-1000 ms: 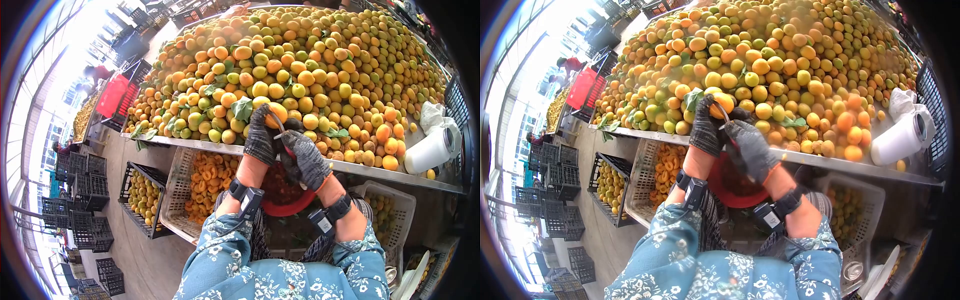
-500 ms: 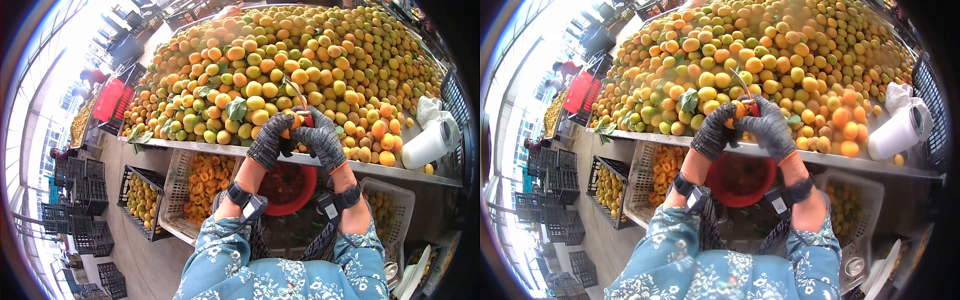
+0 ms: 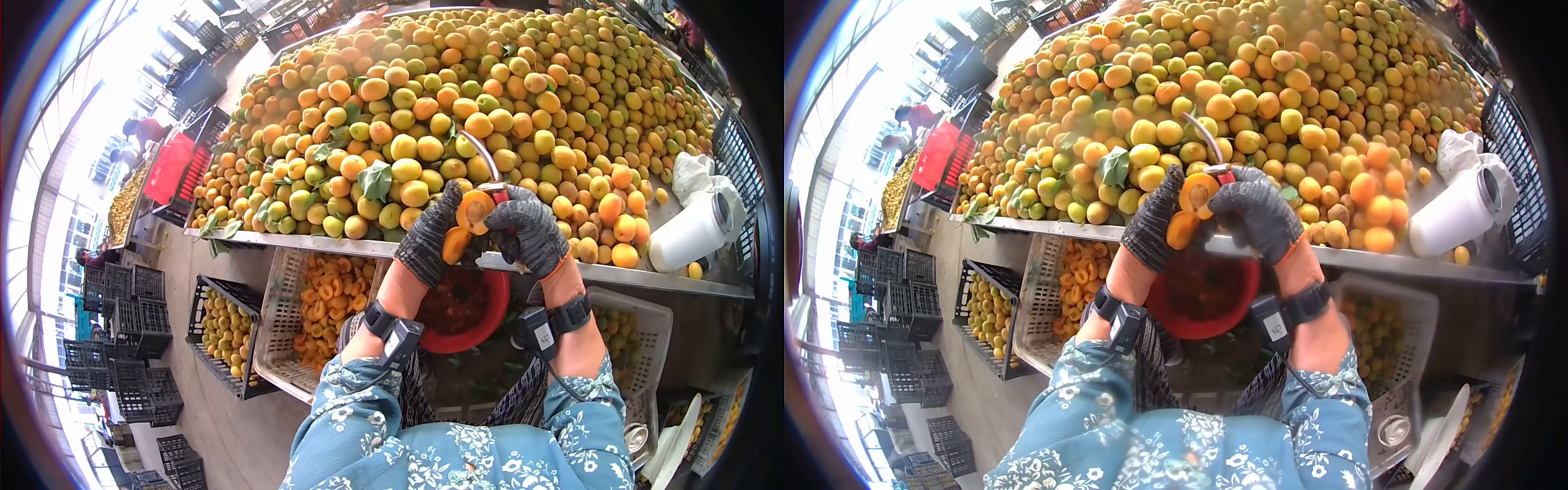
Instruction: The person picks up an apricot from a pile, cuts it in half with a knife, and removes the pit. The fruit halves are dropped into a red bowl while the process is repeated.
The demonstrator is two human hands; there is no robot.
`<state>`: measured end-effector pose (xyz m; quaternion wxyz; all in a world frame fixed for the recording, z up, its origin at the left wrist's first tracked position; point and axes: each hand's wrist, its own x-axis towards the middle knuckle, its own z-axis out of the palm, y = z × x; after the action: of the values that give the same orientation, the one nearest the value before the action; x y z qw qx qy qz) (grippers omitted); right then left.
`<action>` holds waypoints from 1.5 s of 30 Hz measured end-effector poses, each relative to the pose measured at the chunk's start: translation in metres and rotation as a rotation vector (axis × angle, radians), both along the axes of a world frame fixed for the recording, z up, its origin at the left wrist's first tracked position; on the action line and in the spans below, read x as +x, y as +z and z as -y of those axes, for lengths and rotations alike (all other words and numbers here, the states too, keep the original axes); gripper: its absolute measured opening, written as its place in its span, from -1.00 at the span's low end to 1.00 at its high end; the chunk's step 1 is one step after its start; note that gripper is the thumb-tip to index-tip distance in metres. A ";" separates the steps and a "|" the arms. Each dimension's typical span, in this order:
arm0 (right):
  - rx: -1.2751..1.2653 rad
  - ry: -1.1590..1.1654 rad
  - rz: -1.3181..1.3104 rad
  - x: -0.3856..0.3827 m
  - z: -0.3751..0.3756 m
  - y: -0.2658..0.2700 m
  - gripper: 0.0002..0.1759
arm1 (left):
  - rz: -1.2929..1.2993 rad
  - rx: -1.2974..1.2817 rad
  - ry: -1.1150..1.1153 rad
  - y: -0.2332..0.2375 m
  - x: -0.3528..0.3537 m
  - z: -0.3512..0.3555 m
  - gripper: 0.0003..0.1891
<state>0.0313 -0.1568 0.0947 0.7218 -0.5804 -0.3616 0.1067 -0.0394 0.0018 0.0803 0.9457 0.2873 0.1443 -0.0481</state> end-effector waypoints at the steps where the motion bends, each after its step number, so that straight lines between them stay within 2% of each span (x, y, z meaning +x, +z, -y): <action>1: -0.177 0.146 -0.614 -0.004 0.004 0.010 -0.65 | -0.003 -0.002 -0.003 -0.002 -0.002 -0.003 -0.58; 3: -0.199 0.107 -0.583 -0.004 0.001 0.010 -0.63 | 0.060 0.158 -0.163 -0.010 -0.005 -0.014 -0.59; 4: -0.185 0.051 -0.559 -0.005 -0.002 0.011 -0.64 | 0.059 0.157 -0.165 -0.017 -0.004 -0.014 -0.59; 6: -0.128 -0.031 -0.528 -0.002 -0.004 0.010 -0.67 | 0.101 0.311 -0.004 -0.026 -0.001 -0.008 -0.69; 7: 0.012 -0.072 -0.575 -0.003 -0.005 0.012 -0.72 | 0.098 0.308 -0.011 -0.027 -0.002 -0.005 -0.69; 9: 0.185 -0.148 -0.529 0.011 0.001 -0.002 -0.80 | 0.588 0.683 0.033 -0.025 -0.003 0.003 -0.68; 10: 0.305 -0.169 -0.543 0.016 0.002 -0.003 -0.85 | 0.563 1.294 0.043 -0.014 -0.006 0.000 -0.63; 11: 0.466 -0.091 -0.588 0.018 0.006 -0.002 -0.87 | 0.564 1.288 0.037 -0.008 -0.006 0.006 -0.63; 13: 0.609 -0.067 -0.642 0.022 0.012 -0.002 -0.83 | 0.306 0.945 -0.275 -0.002 -0.006 0.015 -0.67; 14: 0.611 -0.075 -0.643 0.022 0.013 -0.002 -0.83 | 0.583 1.317 -0.191 -0.025 0.001 0.012 -0.67; 15: 0.633 -0.081 -0.638 0.021 0.014 0.000 -0.82 | 0.585 1.314 -0.199 -0.028 0.002 0.016 -0.67; 16: 0.655 -0.086 -0.631 0.021 0.014 0.002 -0.81 | 0.322 0.705 -0.257 -0.030 0.001 0.021 -0.72; 17: 0.658 -0.091 -0.632 0.019 0.014 0.003 -0.81 | 0.054 0.099 -0.291 -0.032 -0.001 0.025 -0.68; 18: 0.644 -0.117 -0.613 0.018 0.013 0.004 -0.81 | 0.351 0.598 -0.159 -0.028 -0.008 0.033 -0.61; 19: 0.629 -0.142 -0.593 0.017 0.013 0.006 -0.81 | 0.352 0.598 -0.162 -0.023 -0.009 0.038 -0.61; 21: 0.633 -0.137 -0.571 0.014 0.015 0.011 -0.81 | 0.134 0.437 -0.135 -0.012 -0.011 0.046 -0.60; 22: 0.616 -0.164 -0.538 0.014 0.015 0.011 -0.81 | 0.134 0.437 -0.135 -0.015 -0.010 0.045 -0.60; 24: 0.600 -0.192 -0.506 0.012 0.015 0.012 -0.81 | 0.060 0.241 -0.277 -0.019 -0.007 0.042 -0.61; 27: 0.573 -0.215 -0.464 0.009 0.013 0.013 -0.81 | 0.003 0.313 -0.241 -0.014 -0.008 0.047 -0.59; 31: 0.553 -0.270 -0.410 0.004 0.005 0.013 -0.82 | 0.067 0.402 -0.195 -0.021 -0.006 0.048 -0.58; 33: 0.573 -0.285 -0.451 0.003 0.002 0.013 -0.81 | -0.065 0.147 -0.217 -0.018 -0.004 0.047 -0.62; 34: 0.631 -0.279 -0.514 0.004 0.001 0.011 -0.81 | -0.062 0.146 -0.214 -0.020 -0.004 0.044 -0.62; 36: 0.672 -0.277 -0.565 0.010 -0.003 0.000 -0.81 | 0.083 -0.007 -0.390 -0.036 -0.001 0.032 -0.78; 37: 0.714 -0.278 -0.619 0.013 -0.004 -0.006 -0.81 | 0.088 -0.009 -0.389 -0.061 0.009 0.031 -0.78; 38: 0.711 -0.217 -0.581 0.013 -0.006 -0.011 -0.81 | 0.368 0.646 -0.080 -0.095 0.024 0.038 -0.79; 39: 0.706 -0.216 -0.575 0.007 -0.010 -0.007 -0.81 | 0.629 1.289 0.269 -0.092 0.030 0.044 -0.80; 40: 0.572 -0.319 -0.480 -0.001 -0.017 -0.004 -0.81 | 0.632 1.283 0.276 -0.090 0.027 0.042 -0.80; 41: 0.436 -0.417 -0.383 -0.007 -0.024 0.000 -0.80 | 0.448 0.974 0.156 -0.089 0.022 0.037 -0.80; 43: 0.472 -0.427 -0.419 -0.007 -0.031 0.003 -0.83 | 0.084 0.354 -0.071 -0.058 0.006 0.032 -0.79; 45: 0.622 -0.323 -0.578 0.001 -0.031 -0.005 -0.84 | 0.011 0.310 -0.034 -0.038 -0.002 0.031 -0.78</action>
<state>0.0322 -0.1257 0.0898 0.9406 -0.3313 -0.0648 0.0366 -0.0415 -0.0297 0.0423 0.8897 0.4327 0.1400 -0.0395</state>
